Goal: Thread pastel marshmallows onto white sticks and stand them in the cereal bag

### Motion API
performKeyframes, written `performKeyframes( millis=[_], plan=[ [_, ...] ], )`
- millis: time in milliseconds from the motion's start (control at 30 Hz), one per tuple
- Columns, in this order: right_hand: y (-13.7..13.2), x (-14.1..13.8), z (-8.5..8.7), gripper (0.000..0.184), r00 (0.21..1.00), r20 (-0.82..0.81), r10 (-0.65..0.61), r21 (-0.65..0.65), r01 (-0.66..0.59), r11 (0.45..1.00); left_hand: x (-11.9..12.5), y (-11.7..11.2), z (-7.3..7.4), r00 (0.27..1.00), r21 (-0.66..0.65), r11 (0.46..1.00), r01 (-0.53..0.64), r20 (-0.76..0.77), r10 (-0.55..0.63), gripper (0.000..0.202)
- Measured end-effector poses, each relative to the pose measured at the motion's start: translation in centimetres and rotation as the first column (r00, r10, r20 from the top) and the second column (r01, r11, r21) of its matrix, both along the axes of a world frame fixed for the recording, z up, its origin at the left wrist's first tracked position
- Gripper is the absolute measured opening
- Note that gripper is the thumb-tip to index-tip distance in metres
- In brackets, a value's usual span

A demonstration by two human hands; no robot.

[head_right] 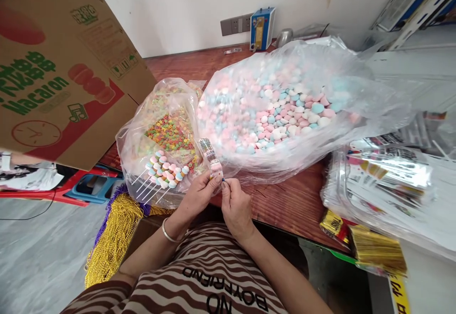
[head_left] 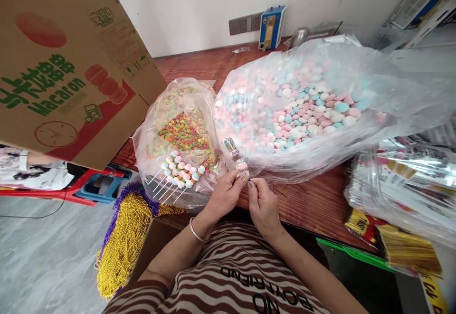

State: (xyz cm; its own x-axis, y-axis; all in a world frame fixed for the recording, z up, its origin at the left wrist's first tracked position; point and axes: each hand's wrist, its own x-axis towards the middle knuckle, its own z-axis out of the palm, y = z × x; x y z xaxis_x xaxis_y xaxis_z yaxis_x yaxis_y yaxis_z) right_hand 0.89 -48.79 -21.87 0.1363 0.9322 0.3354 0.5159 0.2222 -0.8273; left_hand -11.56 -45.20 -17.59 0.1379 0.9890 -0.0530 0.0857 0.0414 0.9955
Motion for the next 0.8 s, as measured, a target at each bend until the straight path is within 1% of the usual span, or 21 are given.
performKeyframes(
  millis=[67,100,200,267,333,400,433,500,567,600,633,667,700,733,800],
  plan=[
    [0.1,0.2,-0.1,0.030,1.000,0.002,-0.029,0.019,0.029,0.999,0.3,-0.3,-0.1,0.999,-0.043,0.999,0.012,0.042,-0.010,0.030],
    [0.2,0.4,-0.1,0.033,1.000,0.023,-0.018,0.026,0.018,1.000,0.4,-0.4,-0.2,0.998,-0.056,0.998,0.014,0.064,-0.010,0.031],
    [0.6,1.2,-0.4,0.038,0.982,0.181,0.048,0.101,-0.067,0.993,0.4,-0.3,0.3,0.989,-0.103,0.995,0.018,0.146,-0.003,0.029],
    [0.9,1.7,-0.6,0.039,0.952,0.304,0.035,0.180,-0.094,0.979,0.1,-0.1,0.8,0.972,-0.163,0.987,-0.010,0.228,0.047,0.031],
    [1.1,2.0,-0.8,0.039,0.927,0.376,0.005,0.232,-0.099,0.968,-0.4,0.2,1.3,0.953,-0.208,0.977,-0.055,0.280,0.113,0.034],
    [1.0,2.1,-0.8,0.038,0.926,0.377,0.012,0.253,-0.115,0.961,-0.7,0.5,1.5,0.945,-0.220,0.972,-0.083,0.293,0.147,0.034],
    [0.9,2.0,-0.6,0.037,0.939,0.344,0.030,0.253,-0.123,0.960,-0.8,0.6,1.4,0.943,-0.227,0.971,-0.080,0.299,0.147,0.035],
    [0.7,1.8,-0.2,0.034,0.976,0.200,0.088,0.214,-0.131,0.968,-0.7,0.7,1.1,0.932,-0.260,0.964,-0.053,0.333,0.141,0.038],
    [0.4,1.5,0.2,0.031,0.987,-0.019,0.160,0.111,-0.157,0.981,-0.4,0.8,0.8,0.911,-0.284,0.958,-0.045,0.382,0.156,0.040],
    [0.2,1.4,0.4,0.029,0.970,-0.149,0.194,0.046,-0.189,0.981,-0.2,0.9,0.6,0.900,-0.284,0.958,-0.051,0.402,0.167,0.040],
    [0.1,1.3,0.5,0.028,0.933,-0.282,0.223,-0.016,-0.237,0.971,-0.1,1.0,0.4,0.891,-0.280,0.958,-0.064,0.417,0.181,0.041],
    [0.0,1.2,0.6,0.028,0.877,-0.414,0.246,-0.068,-0.299,0.952,0.1,1.1,0.2,0.881,-0.278,0.958,-0.074,0.432,0.194,0.041],
    [0.0,1.1,0.6,0.028,0.800,-0.541,0.259,-0.100,-0.367,0.925,0.2,1.2,0.1,0.872,-0.289,0.955,-0.069,0.447,0.198,0.041],
    [0.0,1.0,0.7,0.028,0.706,-0.659,0.261,-0.114,-0.436,0.893,0.2,1.2,-0.1,0.867,-0.314,0.948,-0.043,0.460,0.192,0.042],
    [0.1,0.8,0.7,0.027,0.488,-0.842,0.229,-0.102,-0.560,0.822,0.2,1.3,-0.4,0.860,-0.371,0.928,0.031,0.484,0.165,0.046]
  ],
)
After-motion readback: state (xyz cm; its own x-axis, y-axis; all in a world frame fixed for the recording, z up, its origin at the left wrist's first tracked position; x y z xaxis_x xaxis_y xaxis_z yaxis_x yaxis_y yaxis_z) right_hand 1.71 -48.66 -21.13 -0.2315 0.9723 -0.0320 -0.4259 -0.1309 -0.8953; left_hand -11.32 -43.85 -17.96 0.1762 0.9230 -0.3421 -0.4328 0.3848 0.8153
